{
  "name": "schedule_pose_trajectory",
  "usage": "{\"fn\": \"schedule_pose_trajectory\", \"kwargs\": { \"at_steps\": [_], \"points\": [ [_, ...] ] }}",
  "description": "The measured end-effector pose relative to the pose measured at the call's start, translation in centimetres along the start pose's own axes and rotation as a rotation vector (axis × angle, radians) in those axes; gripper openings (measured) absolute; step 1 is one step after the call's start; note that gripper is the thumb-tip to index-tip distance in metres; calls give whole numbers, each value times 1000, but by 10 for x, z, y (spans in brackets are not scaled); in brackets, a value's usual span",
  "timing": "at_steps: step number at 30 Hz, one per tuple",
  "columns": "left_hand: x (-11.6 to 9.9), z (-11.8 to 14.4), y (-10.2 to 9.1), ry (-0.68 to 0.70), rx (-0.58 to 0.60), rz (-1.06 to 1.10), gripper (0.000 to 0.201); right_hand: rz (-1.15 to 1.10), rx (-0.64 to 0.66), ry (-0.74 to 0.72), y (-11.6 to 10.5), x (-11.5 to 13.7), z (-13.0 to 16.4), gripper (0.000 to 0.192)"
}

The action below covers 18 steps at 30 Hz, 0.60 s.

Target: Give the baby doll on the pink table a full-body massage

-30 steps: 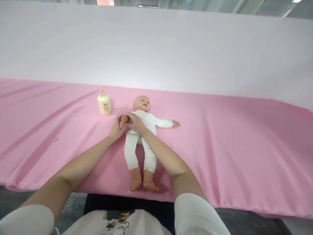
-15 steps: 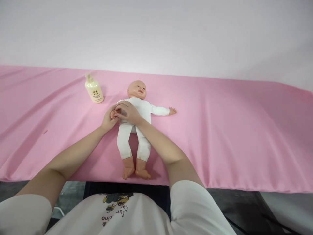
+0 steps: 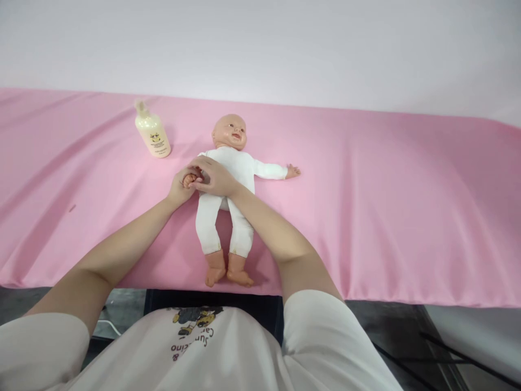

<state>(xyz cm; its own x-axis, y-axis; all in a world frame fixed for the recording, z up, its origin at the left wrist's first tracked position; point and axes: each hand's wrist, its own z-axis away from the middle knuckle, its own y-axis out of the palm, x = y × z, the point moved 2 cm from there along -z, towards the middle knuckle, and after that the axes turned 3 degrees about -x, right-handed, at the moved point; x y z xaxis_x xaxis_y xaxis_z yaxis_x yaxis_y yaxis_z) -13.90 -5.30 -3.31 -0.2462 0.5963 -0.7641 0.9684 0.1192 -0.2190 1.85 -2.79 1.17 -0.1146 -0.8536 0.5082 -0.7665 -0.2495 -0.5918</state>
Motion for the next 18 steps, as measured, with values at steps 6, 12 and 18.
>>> {"fn": "schedule_pose_trajectory", "kwargs": {
  "at_steps": [6, 12, 18],
  "points": [
    [-1, 0, -3, -4, -37, 111, 53, -52, 0, 25, -1, -3, 2, 48],
    [-2, 2, -2, -28, -105, 4, 41, 43, 67, 72, 4, -6, 3, 58],
    [-9, 6, 5, 152, -53, -182, 32, 131, 176, 136, 9, -12, 1, 60]
  ]
}}
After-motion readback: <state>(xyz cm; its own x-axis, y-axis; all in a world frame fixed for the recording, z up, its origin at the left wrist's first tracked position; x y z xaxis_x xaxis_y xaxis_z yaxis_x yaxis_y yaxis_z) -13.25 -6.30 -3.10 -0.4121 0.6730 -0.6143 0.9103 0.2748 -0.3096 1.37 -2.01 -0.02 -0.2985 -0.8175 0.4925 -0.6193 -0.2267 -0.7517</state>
